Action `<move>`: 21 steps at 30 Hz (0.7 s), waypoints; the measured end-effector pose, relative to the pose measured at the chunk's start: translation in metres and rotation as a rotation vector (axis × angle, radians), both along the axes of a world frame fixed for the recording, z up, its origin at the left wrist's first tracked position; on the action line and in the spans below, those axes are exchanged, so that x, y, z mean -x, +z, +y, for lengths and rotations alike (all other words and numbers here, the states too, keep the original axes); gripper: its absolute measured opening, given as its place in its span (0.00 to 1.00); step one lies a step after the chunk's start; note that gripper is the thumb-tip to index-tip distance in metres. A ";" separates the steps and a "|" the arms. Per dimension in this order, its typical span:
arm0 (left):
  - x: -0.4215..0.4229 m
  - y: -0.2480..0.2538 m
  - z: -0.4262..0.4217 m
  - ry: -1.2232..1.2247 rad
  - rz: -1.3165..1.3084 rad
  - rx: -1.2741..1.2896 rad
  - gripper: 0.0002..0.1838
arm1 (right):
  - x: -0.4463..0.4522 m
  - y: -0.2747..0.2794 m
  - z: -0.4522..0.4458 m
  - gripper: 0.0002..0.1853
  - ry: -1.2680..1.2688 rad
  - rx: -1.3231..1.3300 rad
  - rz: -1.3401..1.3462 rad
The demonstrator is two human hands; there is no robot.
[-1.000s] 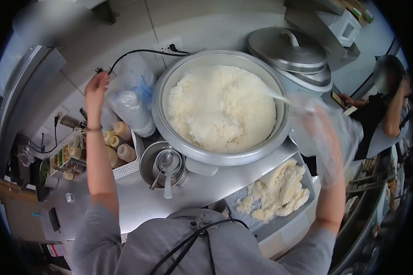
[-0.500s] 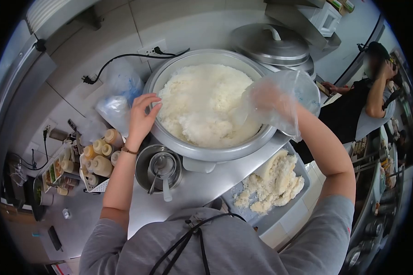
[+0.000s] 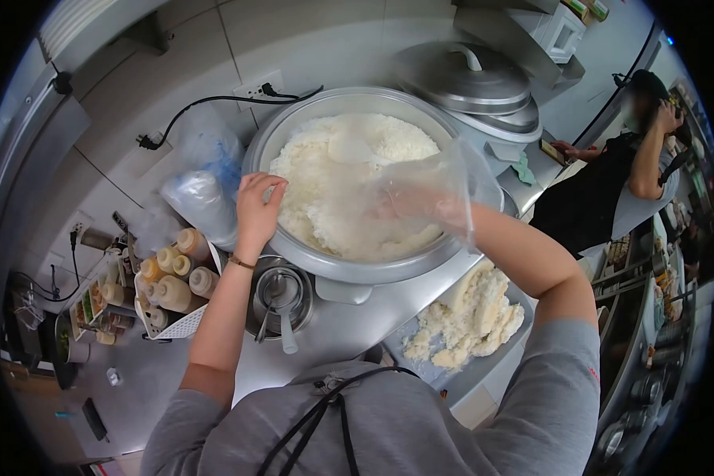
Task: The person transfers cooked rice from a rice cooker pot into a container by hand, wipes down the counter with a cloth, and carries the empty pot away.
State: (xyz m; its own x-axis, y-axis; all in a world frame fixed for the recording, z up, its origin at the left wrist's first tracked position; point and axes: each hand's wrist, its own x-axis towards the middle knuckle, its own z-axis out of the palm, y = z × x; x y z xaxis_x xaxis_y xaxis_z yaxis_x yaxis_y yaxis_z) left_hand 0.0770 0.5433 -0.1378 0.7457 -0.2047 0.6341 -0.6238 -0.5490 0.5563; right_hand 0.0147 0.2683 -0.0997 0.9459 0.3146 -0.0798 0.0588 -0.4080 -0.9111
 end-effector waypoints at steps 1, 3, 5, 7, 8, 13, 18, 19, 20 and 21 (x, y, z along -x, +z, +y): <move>0.001 0.001 0.000 -0.002 -0.004 0.003 0.05 | -0.007 -0.011 0.008 0.30 0.101 0.056 0.056; 0.003 0.003 -0.001 0.019 0.004 0.007 0.05 | -0.014 -0.020 0.029 0.36 0.252 0.146 0.142; 0.004 0.001 -0.001 0.026 -0.001 0.019 0.05 | -0.012 -0.019 0.056 0.45 0.307 0.430 0.077; 0.003 0.001 -0.001 0.035 -0.009 0.030 0.05 | -0.013 -0.006 0.077 0.52 0.310 0.684 -0.022; 0.004 0.002 -0.002 0.045 -0.025 0.048 0.04 | -0.013 0.001 0.085 0.51 0.338 0.686 0.012; 0.000 -0.002 -0.003 0.070 -0.043 0.088 0.03 | -0.014 -0.005 0.089 0.49 0.394 0.580 -0.048; 0.000 -0.002 -0.004 0.102 -0.045 0.069 0.03 | 0.004 0.021 0.106 0.44 0.071 0.542 0.453; 0.001 -0.001 -0.004 0.098 -0.047 0.069 0.03 | 0.003 0.014 0.102 0.44 0.066 0.541 0.452; 0.001 -0.001 -0.004 0.098 -0.051 0.066 0.03 | -0.002 -0.003 0.092 0.42 0.123 0.429 0.440; 0.001 -0.001 -0.004 0.099 -0.054 0.063 0.03 | -0.006 -0.016 0.084 0.41 0.151 0.373 0.432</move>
